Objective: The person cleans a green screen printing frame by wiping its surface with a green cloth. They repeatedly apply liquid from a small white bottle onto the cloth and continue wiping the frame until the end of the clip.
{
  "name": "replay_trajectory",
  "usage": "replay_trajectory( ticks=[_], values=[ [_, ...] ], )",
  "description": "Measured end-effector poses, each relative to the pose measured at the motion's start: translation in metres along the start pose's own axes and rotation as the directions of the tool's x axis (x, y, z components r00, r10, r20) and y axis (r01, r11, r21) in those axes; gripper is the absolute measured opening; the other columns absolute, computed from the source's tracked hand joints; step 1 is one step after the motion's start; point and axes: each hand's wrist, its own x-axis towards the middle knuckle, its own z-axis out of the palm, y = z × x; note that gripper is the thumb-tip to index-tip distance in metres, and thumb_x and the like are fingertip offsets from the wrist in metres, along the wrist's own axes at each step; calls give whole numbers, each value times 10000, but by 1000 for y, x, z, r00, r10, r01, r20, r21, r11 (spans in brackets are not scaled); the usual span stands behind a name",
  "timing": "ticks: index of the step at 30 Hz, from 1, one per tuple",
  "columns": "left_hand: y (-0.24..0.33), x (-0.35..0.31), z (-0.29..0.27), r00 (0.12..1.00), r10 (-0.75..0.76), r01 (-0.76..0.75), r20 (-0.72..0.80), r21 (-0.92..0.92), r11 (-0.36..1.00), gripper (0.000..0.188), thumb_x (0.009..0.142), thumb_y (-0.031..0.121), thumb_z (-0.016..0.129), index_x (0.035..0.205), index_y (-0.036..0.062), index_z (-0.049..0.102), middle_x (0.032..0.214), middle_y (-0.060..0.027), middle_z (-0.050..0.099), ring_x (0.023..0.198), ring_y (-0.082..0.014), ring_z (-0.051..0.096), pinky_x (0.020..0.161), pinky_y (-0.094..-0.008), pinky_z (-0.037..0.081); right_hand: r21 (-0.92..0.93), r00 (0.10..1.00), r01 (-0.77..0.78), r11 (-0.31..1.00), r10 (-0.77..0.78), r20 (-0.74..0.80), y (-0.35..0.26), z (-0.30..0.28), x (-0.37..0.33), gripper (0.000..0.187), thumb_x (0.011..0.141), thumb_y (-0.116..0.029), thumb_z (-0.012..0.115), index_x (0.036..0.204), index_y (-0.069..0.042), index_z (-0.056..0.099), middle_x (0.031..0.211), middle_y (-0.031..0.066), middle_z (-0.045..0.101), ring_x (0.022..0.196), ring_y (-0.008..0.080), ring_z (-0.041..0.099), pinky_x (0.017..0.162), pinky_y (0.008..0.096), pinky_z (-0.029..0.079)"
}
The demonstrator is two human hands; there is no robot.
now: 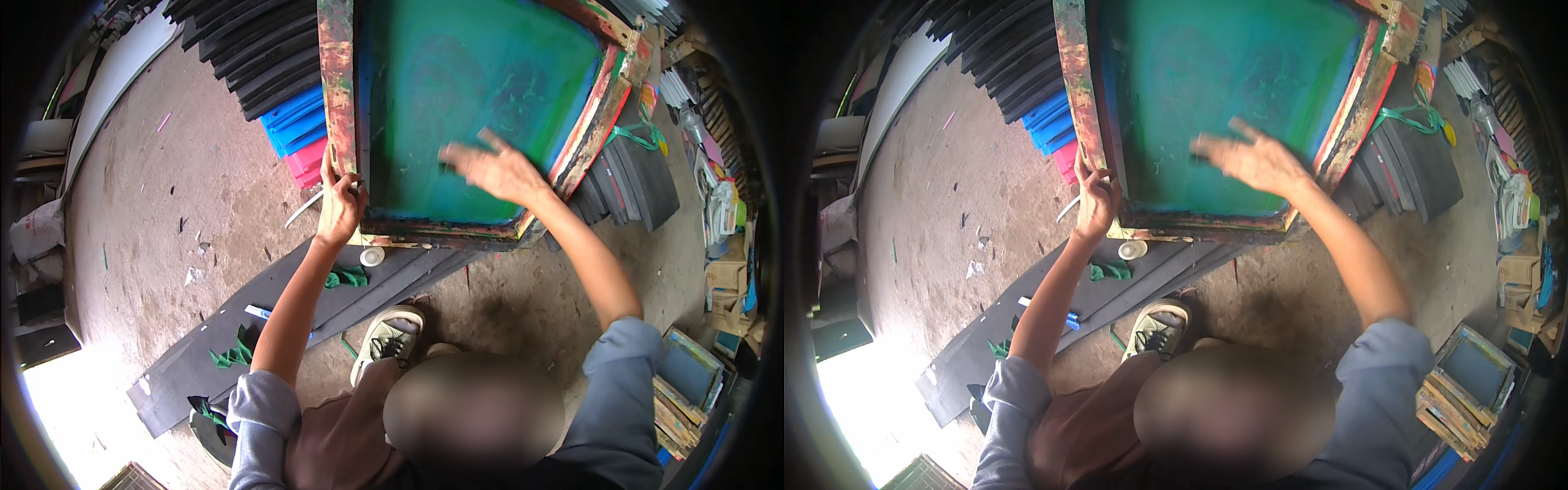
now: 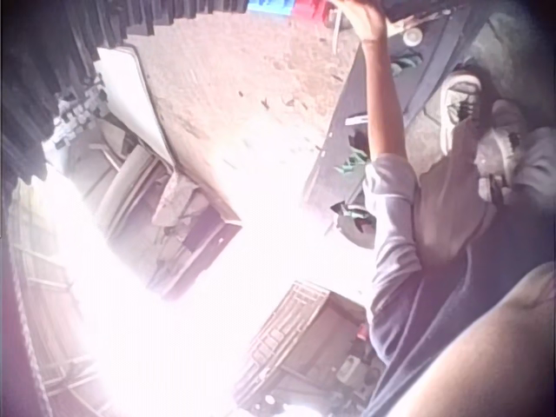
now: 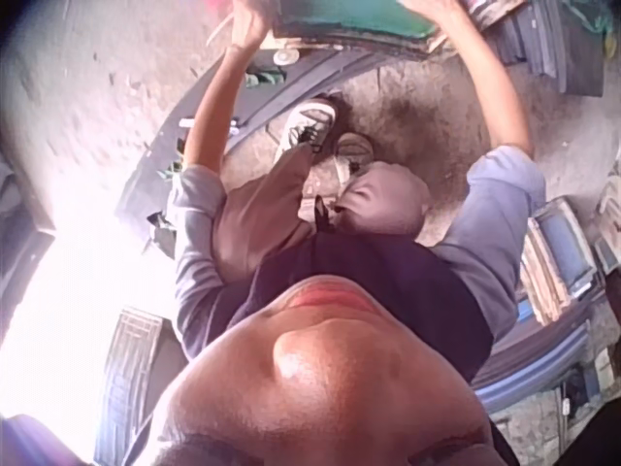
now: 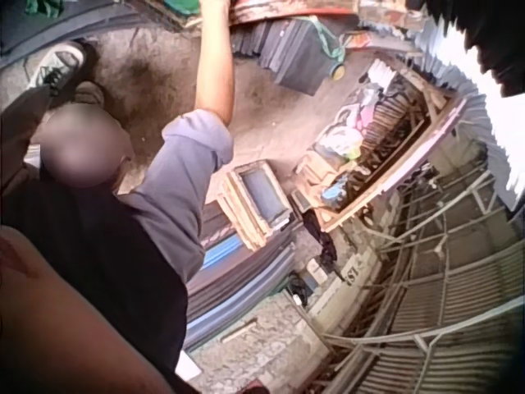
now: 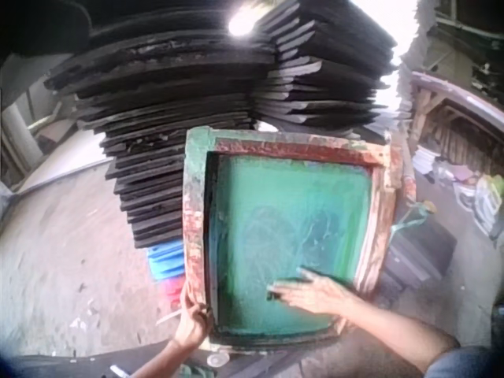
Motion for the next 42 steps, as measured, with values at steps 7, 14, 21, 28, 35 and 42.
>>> replay_trajectory(
  ticks=[7,14,21,28,35,42],
  values=[
    [-4,5,0,968,243,-239,-59,69,969,771,638,-181,569,1225,68,135,1235,-363,310,1170,-563,304,842,-523,427,260,987,78,962,-112,117,-55,13,-8,457,846,-180,481,1298,-146,422,1452,-34,267,1348,81,188,1092,438,213],
    [2,4,1,989,137,-134,-62,54,989,795,636,-191,565,1226,76,104,1125,-308,423,1178,-549,307,893,-553,382,-15,959,-281,960,281,23,-32,-11,41,395,902,-284,424,1283,-187,459,1472,-76,196,1350,76,160,1112,455,134],
    [-6,0,9,982,174,-176,-69,-21,984,955,638,-185,553,1329,185,8,1094,-287,449,1203,-540,281,939,-593,310,28,948,263,964,-263,177,-42,14,-41,406,900,-214,362,1299,-179,433,1456,-95,233,1304,40,266,1128,342,160],
    [6,6,8,978,179,-172,-109,73,982,792,643,-185,549,1243,77,103,1052,-196,470,1163,-551,323,873,-586,360,-35,634,-769,638,769,89,-62,6,4,489,938,-430,300,1210,-62,473,1380,88,365,1357,219,170,1085,537,89],
    [-3,0,9,992,90,-93,-87,-24,995,915,653,-184,538,1324,163,22,1057,-173,496,1179,-528,318,884,-552,355,55,781,-624,779,624,20,-102,2,-48,295,843,-192,568,1133,-143,586,1418,15,330,1337,240,238,1079,516,177],
    [-1,2,9,974,195,-193,-112,34,981,1068,670,-174,545,1377,248,-135,1079,-156,490,1177,-512,327,874,-519,370,610,298,-731,306,947,-118,-124,7,-24,321,806,-119,648,1124,-114,606,1051,93,442,943,239,497,773,363,448]
  ],
)
